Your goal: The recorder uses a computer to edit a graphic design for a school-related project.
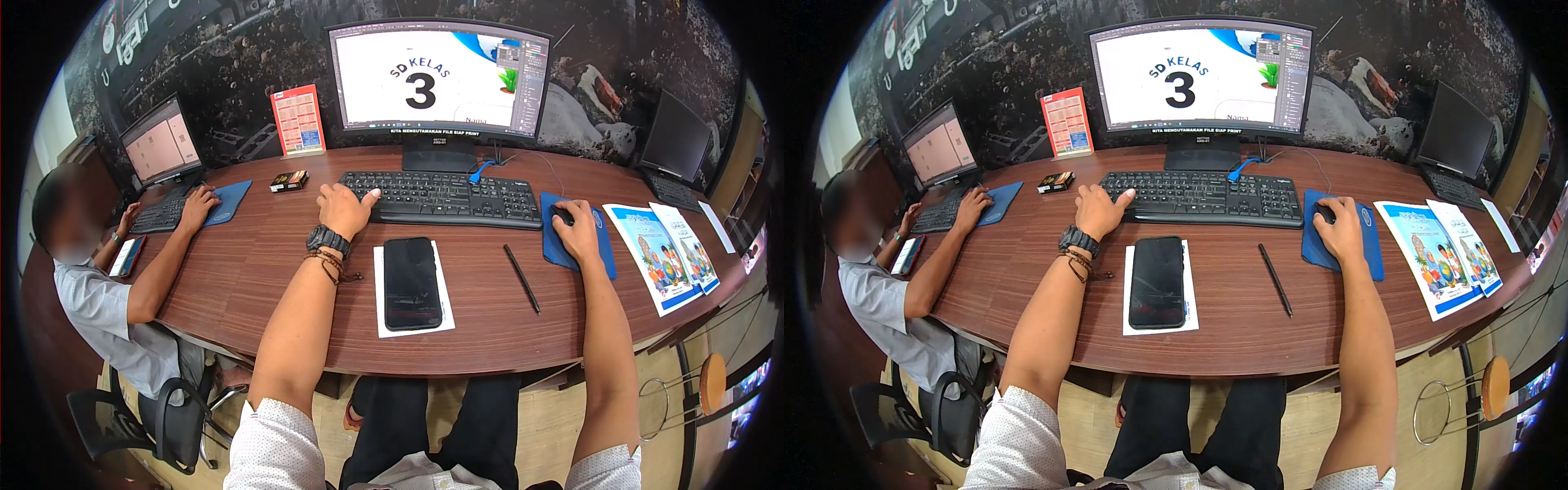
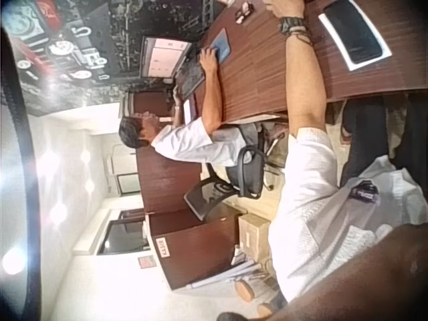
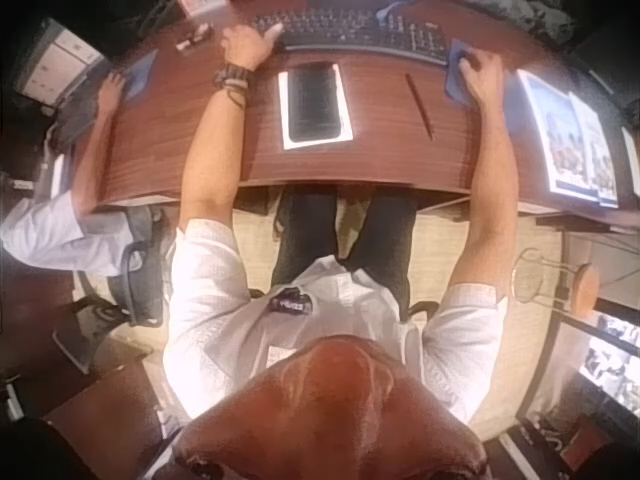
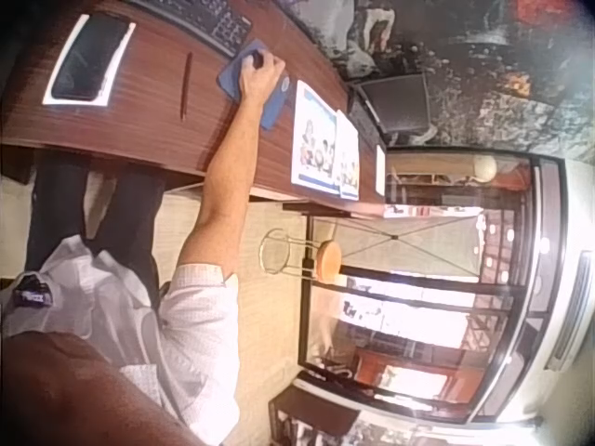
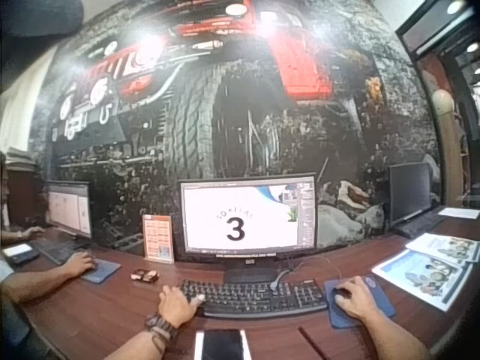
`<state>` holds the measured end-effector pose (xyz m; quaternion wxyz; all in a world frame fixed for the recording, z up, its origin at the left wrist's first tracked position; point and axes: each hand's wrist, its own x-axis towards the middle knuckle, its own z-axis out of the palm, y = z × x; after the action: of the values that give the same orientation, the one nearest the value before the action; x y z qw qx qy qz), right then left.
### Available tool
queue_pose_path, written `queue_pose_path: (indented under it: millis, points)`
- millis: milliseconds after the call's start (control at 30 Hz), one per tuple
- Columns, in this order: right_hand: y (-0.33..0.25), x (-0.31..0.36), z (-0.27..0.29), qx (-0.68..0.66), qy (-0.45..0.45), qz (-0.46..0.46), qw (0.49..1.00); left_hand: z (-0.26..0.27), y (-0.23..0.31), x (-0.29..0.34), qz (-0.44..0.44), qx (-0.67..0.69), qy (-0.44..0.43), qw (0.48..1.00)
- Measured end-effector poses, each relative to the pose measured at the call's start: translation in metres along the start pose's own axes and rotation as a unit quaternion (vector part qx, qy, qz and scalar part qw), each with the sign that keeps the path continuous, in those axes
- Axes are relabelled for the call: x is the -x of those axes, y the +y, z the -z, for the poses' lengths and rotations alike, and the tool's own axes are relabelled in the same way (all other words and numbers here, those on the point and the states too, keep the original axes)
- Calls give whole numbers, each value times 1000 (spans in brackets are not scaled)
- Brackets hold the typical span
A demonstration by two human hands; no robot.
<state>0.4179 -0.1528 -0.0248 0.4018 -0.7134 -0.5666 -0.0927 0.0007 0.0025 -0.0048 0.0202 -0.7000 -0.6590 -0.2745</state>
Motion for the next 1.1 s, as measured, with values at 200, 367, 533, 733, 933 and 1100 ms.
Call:
queue_pose_path:
  millis: [200,367,533,733,933,1100]
  points:
    - [-16,4,2,10,2,11,1000,1,-1,1,5,6,0,1000]
    - [-14,1,2,168,-4,220,961,3,0,0,7,8,-8,1000]
    - [-13,4,-1,64,7,102,993,5,-2,0,7,24,-28,999]
    - [-9,4,1,26,1,-26,999,4,-2,0,4,29,-25,999]
    - [-5,3,-1,20,1,-19,1000,1,-4,-1,2,22,-19,1000]
    - [-3,2,0,9,-6,-17,1000,1,-3,-1,0,18,-22,1000]
